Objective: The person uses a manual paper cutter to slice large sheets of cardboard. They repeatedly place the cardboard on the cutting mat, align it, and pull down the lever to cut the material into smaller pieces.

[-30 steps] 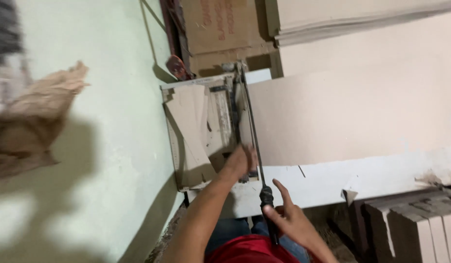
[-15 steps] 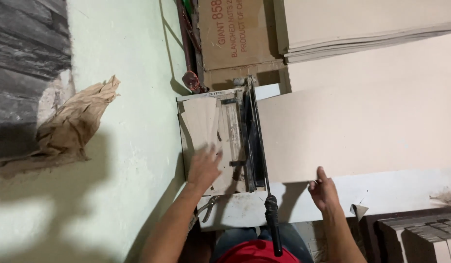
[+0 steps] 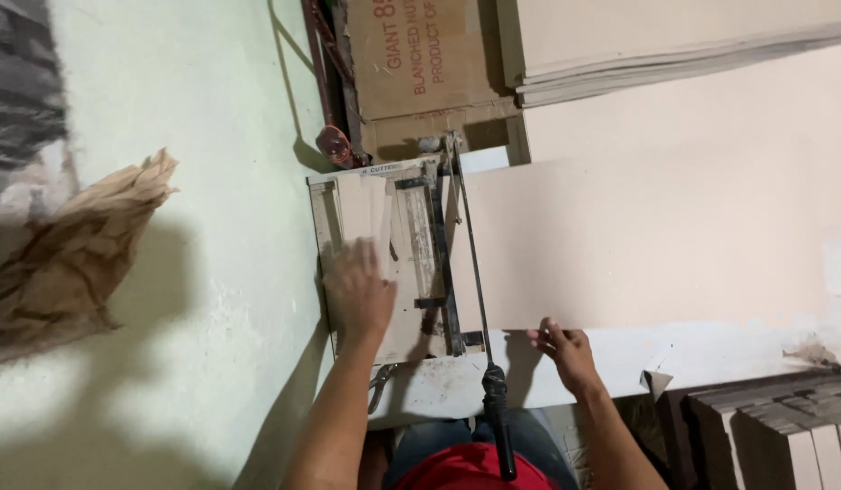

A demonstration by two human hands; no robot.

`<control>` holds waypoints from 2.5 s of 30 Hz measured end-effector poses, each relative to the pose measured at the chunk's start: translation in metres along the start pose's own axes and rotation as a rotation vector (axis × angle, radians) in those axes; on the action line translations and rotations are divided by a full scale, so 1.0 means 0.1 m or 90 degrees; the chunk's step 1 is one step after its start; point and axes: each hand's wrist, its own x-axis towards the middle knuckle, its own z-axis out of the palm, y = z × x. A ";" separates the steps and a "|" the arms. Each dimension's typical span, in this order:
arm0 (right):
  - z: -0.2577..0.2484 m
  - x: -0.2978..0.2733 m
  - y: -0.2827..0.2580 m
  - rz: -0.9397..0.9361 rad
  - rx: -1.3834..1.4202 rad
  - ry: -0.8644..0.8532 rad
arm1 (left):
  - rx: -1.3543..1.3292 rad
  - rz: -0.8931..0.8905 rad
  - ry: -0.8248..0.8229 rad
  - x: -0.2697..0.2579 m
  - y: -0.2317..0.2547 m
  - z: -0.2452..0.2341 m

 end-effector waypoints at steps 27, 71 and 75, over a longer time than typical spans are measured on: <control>0.42 -0.56 1.18 -0.032 -0.908 -0.148 | 0.196 0.188 -0.332 0.14 0.91 1.06; -0.08 0.24 0.05 0.005 -0.685 -0.100 | 0.197 0.204 -0.316 -0.16 0.96 0.64; 0.71 -1.41 -0.51 -0.163 -0.751 -0.148 | 0.271 0.193 -0.305 0.00 0.90 1.17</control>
